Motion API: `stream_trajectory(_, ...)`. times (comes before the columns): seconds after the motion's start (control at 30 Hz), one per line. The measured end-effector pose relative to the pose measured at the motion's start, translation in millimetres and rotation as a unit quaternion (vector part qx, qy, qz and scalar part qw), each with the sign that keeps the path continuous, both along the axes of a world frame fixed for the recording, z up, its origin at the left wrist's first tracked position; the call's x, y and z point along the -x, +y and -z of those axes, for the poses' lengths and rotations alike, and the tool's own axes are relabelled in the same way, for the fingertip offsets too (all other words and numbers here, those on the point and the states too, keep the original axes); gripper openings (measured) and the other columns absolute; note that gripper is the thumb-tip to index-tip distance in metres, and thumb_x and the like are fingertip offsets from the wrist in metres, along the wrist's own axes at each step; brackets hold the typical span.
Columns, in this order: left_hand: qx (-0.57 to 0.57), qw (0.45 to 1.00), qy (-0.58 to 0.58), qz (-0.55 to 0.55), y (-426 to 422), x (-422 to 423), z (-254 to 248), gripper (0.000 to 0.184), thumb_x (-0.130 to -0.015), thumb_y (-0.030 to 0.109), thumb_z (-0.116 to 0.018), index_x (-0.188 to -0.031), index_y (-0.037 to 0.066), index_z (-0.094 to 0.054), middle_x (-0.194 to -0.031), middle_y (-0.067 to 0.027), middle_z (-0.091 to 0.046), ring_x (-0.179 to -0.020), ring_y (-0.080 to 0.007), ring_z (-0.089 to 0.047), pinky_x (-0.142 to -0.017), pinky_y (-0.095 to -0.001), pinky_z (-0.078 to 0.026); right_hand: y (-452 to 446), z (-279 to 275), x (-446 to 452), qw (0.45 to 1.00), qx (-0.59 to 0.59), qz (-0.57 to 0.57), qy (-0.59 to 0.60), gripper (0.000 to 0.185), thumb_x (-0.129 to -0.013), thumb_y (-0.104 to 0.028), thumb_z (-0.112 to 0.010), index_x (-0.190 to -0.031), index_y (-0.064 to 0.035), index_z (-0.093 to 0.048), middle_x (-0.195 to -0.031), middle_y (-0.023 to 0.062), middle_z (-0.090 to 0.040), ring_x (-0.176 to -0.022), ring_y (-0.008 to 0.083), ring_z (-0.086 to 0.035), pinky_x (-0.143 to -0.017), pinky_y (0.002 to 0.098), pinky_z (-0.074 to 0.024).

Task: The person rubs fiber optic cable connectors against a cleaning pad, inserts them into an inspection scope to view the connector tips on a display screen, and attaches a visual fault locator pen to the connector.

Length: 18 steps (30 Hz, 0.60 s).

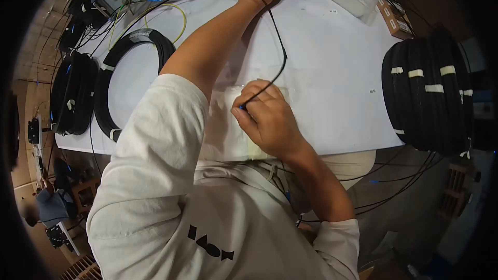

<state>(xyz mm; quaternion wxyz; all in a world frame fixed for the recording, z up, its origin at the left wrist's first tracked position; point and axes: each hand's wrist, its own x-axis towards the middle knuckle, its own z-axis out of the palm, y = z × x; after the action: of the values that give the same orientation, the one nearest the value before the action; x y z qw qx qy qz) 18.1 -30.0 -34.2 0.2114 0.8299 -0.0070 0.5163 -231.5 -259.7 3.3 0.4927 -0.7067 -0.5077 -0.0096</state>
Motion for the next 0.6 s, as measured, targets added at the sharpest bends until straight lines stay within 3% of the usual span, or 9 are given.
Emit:
stream_trajectory(0.13, 0.033, 0.997, 0.069, 0.034, 1.6, 39.8, -5.0, 0.075, -0.080, 0.019, -0.079, -0.144, 0.000, -0.043, -0.137, -0.0257, -0.051, -0.127, -0.0426, -0.053, -0.109, -0.0468, -0.045, 0.4, -1.5, 5.7, 0.999, 0.007, 0.018, -0.025, 0.009, -0.093, -0.012, -0.070, -0.089, -0.0030, -0.070, -0.091, 0.0096, -0.068, -0.099, 0.0312, -0.062, -0.089, 0.0421, -0.0486)
stream_trajectory(0.17, 0.024, 0.999, 0.021, 0.027, -1.1, 52.3, -10.5, 0.054, -0.084, 0.021, -0.074, -0.130, -0.001, -0.057, -0.124, -0.0262, -0.060, -0.117, -0.0408, -0.059, -0.102, -0.0460, -0.050, 0.8, 0.6, 6.5, 1.000, 0.004, 0.023, -0.019, 0.010, -0.093, -0.012, -0.069, -0.089, -0.0032, -0.071, -0.091, 0.0094, -0.068, -0.099, 0.0311, -0.062, -0.089, 0.0418, -0.0484)
stream_trajectory(0.27, -0.026, 0.996, 0.081, 0.017, 7.5, 54.6, 3.4, 0.069, -0.080, 0.028, -0.083, -0.138, 0.005, -0.054, -0.133, -0.0185, -0.056, -0.124, -0.0392, -0.055, -0.105, -0.0463, -0.049, -0.6, -1.4, 4.3, 1.000, 0.012, 0.005, -0.026, 0.012, -0.094, -0.015, -0.068, -0.091, -0.0037, -0.072, -0.093, 0.0094, -0.068, -0.101, 0.0313, -0.062, -0.091, 0.0419, -0.0481)
stream_trajectory(0.3, -0.043, 0.992, 0.115, 0.004, 6.2, 59.3, 2.5, 0.065, -0.086, 0.030, -0.079, -0.138, 0.002, -0.053, -0.132, -0.0204, -0.057, -0.122, -0.0397, -0.058, -0.104, -0.0460, -0.050, -1.9, -1.8, 3.2, 0.999, 0.014, -0.007, -0.034, 0.013, -0.094, -0.015, -0.068, -0.091, -0.0037, -0.072, -0.094, 0.0095, -0.068, -0.101, 0.0313, -0.062, -0.092, 0.0424, -0.0480)
stream_trajectory(0.47, -0.057, 0.988, 0.143, 0.008, 1.9, 63.1, 2.8, 0.061, -0.088, 0.032, -0.078, -0.135, 0.003, -0.055, -0.131, -0.0197, -0.058, -0.120, -0.0393, -0.061, -0.102, -0.0464, -0.051, -0.7, 0.1, 5.5, 1.000, 0.008, 0.013, -0.003, 0.013, -0.093, -0.016, -0.069, -0.089, -0.0037, -0.072, -0.093, 0.0107, -0.069, -0.104, 0.0318, -0.062, -0.096, 0.0436, -0.0471)
stream_trajectory(0.6, -0.058, 0.985, 0.162, 0.016, 4.6, 61.4, 5.2, 0.053, -0.088, 0.032, -0.077, -0.129, 0.004, -0.060, -0.126, -0.0180, -0.061, -0.118, -0.0364, -0.062, -0.099, -0.0457, -0.053, -4.8, -0.2, -1.0, 0.999, 0.008, -0.038, -0.027, 0.008, -0.091, -0.011, -0.071, -0.091, -0.0028, -0.071, -0.095, 0.0113, -0.069, -0.104, 0.0332, -0.063, -0.094, 0.0426, -0.0483)
